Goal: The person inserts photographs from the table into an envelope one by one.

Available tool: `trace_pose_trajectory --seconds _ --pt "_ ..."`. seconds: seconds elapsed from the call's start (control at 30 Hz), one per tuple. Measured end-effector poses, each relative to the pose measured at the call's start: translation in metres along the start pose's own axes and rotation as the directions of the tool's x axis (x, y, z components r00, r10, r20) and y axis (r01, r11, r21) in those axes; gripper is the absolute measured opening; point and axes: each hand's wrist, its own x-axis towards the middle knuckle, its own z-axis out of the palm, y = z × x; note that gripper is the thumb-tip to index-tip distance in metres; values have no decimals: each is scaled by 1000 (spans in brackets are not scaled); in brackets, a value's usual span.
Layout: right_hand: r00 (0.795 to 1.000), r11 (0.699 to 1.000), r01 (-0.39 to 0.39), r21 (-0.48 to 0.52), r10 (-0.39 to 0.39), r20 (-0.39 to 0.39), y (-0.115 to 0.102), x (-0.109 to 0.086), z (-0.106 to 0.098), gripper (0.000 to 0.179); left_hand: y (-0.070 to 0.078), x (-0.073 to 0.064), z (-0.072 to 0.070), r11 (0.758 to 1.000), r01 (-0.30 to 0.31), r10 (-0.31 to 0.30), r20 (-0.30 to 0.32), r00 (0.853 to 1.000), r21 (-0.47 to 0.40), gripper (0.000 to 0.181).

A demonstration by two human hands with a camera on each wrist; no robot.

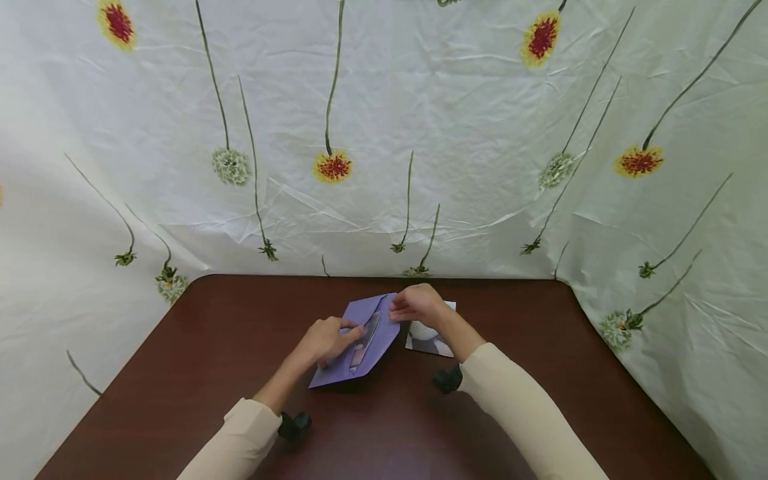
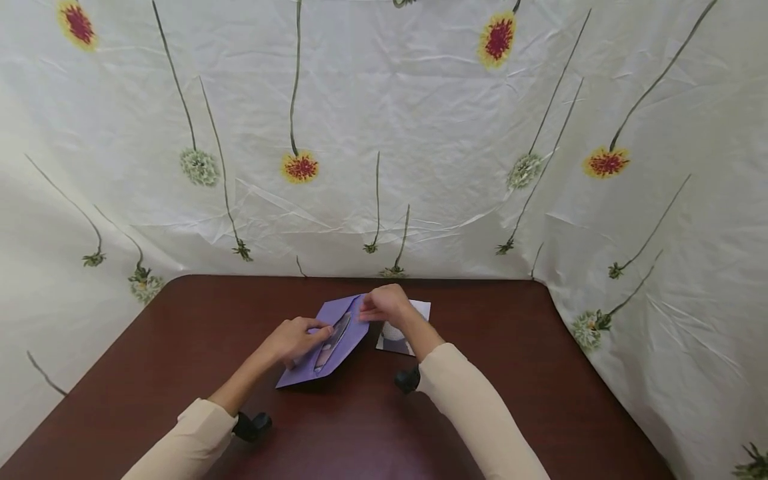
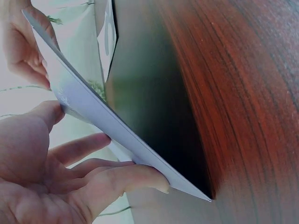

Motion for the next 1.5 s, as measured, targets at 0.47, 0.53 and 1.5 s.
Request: trace_pose_trajectory --seconds 0.47,0.53,1.5 --pt "987 997 -58 -57 48 -153 14 6 -83 44 -2 0 -2 999 -41 41 0 999 18 45" --pt "982 996 -71 -51 61 -177 17 8 -91 43 -3 0 -2 999 -47 47 0 999 22 45" --pt "939 986 -165 1 157 -306 40 22 -123 46 -1 2 -5 1000 -27 27 40 999 -4 46"
